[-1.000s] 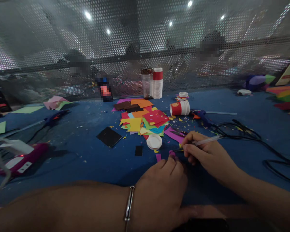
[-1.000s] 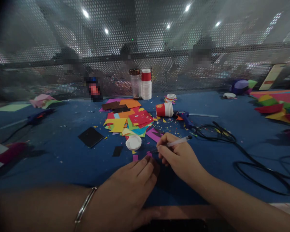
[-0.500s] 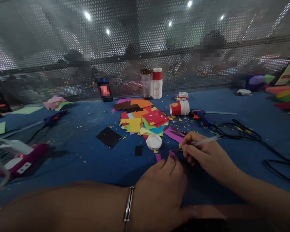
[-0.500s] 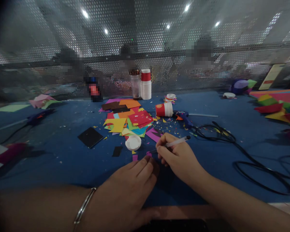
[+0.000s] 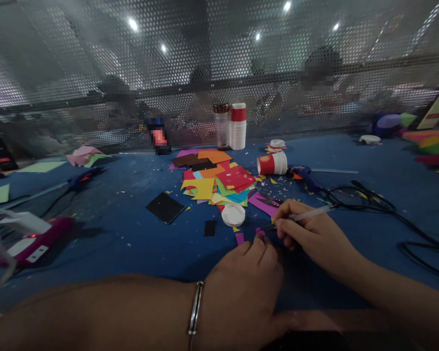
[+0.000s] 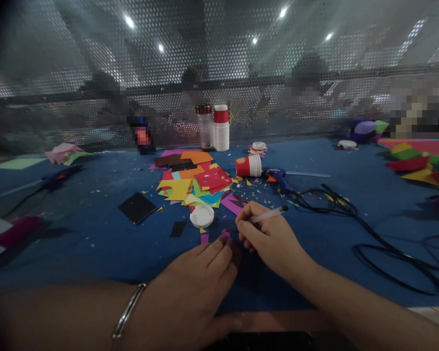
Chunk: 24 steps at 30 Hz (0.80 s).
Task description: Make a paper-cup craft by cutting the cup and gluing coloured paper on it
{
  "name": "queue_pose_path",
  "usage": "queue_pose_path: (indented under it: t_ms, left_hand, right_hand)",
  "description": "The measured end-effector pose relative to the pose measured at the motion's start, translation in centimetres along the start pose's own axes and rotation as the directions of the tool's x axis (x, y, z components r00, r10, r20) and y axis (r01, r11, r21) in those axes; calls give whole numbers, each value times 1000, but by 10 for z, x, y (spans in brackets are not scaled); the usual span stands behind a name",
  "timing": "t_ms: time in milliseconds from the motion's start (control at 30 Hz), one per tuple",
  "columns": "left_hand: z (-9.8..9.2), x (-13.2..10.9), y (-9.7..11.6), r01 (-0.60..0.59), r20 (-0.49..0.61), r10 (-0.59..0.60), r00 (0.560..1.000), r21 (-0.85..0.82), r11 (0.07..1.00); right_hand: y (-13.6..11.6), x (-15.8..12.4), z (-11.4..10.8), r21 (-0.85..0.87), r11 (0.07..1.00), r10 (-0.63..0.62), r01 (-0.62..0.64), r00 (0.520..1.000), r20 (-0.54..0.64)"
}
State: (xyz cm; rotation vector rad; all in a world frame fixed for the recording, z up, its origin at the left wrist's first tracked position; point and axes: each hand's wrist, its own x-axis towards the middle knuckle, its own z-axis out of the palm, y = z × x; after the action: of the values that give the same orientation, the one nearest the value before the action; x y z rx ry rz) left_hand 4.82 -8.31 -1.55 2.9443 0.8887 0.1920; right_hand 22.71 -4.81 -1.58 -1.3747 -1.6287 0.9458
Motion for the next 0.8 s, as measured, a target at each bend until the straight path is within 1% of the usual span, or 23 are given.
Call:
queue_pose_path:
  t_ms: [67, 200, 267, 500, 800]
  left_hand:
    - [1, 0, 0, 7, -2, -7, 1000, -8, 1000]
    - [3, -1, -2, -23, -67, 25, 997, 24, 999]
    - [4, -2, -2, -27, -78, 29, 997, 35, 999]
    - [4, -1, -2, -19, -52, 19, 998, -5, 1000]
    - [1, -1, -2, -22, -19, 22, 1000, 13, 1000]
  right_hand:
    - [1, 0, 0, 7, 1000, 1, -1, 1000, 3]
    - [2, 0, -1, 19, 1000, 4, -5, 1000, 12]
    - [1, 0, -1, 20, 1000, 11, -11, 1000, 11]
    - [-2, -1, -1, 18, 1000, 16, -16, 1000, 18]
    - [-2, -1, 0, 15, 1000, 27, -27, 1000, 1]
